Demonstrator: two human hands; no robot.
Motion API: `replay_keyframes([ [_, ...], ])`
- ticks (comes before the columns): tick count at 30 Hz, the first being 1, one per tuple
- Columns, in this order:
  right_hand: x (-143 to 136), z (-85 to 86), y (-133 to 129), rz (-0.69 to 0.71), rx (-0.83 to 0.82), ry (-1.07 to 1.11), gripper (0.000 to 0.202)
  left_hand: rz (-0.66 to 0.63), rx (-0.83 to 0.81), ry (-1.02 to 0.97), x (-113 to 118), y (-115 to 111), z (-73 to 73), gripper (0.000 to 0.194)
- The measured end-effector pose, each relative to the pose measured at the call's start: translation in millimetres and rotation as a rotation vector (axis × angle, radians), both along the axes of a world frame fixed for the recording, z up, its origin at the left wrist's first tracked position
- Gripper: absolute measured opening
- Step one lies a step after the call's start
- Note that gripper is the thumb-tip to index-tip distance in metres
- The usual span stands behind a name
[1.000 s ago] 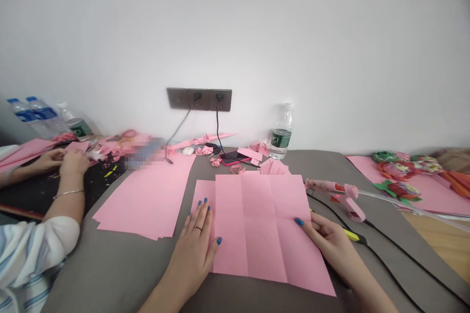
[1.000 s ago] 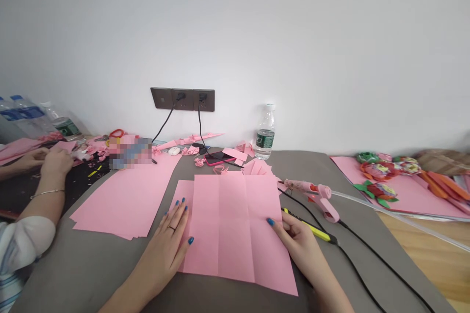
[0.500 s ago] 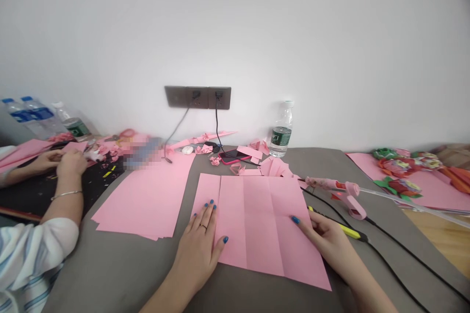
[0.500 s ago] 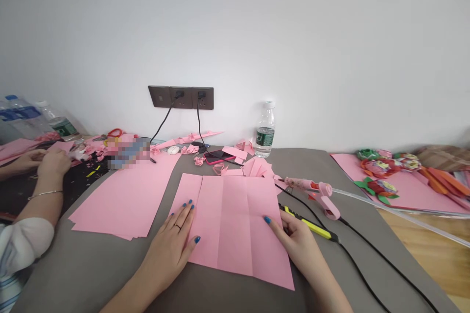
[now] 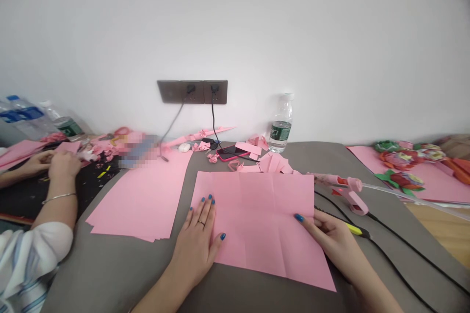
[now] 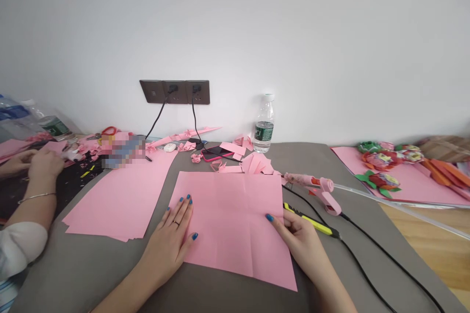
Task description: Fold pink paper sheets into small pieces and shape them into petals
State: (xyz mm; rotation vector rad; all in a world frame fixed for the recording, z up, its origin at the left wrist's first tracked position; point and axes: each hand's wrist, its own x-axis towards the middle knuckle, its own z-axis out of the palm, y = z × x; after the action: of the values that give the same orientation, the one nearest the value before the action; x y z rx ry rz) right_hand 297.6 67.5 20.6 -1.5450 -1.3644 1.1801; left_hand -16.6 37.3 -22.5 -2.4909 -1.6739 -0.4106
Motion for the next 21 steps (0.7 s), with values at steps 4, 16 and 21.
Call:
replay_keyframes([
  [4, 1, 0.8, 2, 0.032, 0.001, 0.002, 0.055, 0.006, -0.012, 0.000, 1, 0, 1.4, 0.067],
  [16, 6, -1.4, 1, 0.027, 0.004, -0.004, 0.044, -0.011, -0.001, 0.058, 0, 0, 2.5, 0.080],
  [21, 5, 9.6, -8, 0.134, -0.033, 0.009, 0.049, -0.002, -0.021, 0.049, -1, -2, 6.1, 0.077],
])
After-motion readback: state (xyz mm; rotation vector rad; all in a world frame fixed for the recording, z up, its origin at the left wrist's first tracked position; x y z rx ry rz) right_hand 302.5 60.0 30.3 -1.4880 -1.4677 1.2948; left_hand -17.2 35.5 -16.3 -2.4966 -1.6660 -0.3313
